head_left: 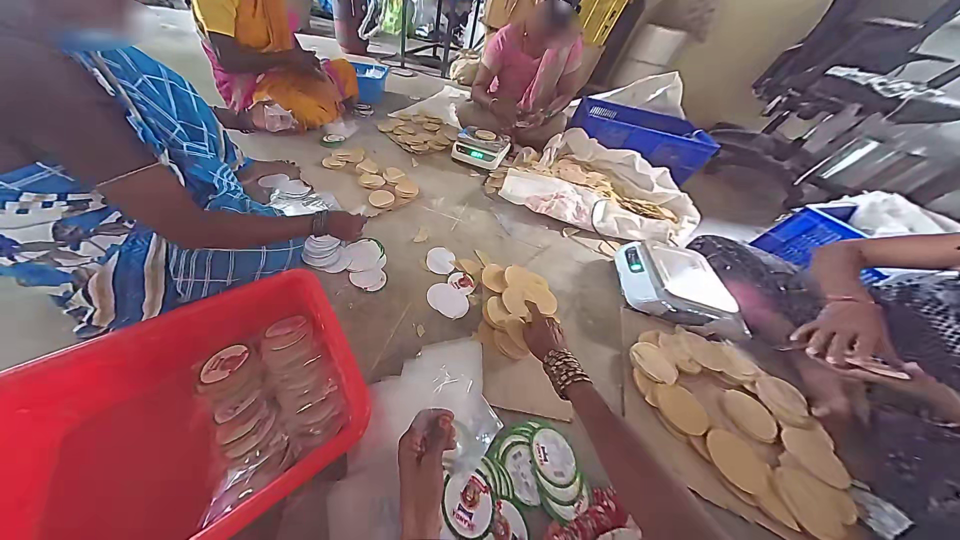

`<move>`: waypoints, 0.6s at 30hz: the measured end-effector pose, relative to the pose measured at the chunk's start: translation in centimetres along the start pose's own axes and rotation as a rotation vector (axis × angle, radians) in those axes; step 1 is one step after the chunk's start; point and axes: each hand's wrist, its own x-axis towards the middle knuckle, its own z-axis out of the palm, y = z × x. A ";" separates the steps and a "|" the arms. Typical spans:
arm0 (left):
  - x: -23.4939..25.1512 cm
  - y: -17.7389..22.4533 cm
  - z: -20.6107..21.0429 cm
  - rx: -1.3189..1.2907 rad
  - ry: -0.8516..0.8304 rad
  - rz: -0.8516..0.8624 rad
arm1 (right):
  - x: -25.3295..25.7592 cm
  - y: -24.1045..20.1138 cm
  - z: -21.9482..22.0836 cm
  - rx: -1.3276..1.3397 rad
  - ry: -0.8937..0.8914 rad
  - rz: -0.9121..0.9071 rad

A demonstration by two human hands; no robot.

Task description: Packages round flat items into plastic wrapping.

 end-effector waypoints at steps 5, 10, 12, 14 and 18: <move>0.0 0.0 0.1 0.041 -0.005 -0.007 | -0.5 0.5 0.1 -0.069 -0.090 -0.110; 0.0 0.1 0.1 0.036 0.008 -0.018 | 0.4 1.1 1.4 -0.016 -0.065 -0.088; 0.0 0.1 0.1 0.026 0.007 -0.019 | 0.6 1.1 1.5 -0.022 -0.068 -0.087; 0.0 0.0 0.1 0.018 0.009 -0.013 | 0.5 1.0 1.3 -0.062 -0.059 -0.082; 0.0 -0.1 0.0 0.031 0.004 0.002 | -1.6 1.1 -0.9 0.032 0.021 0.036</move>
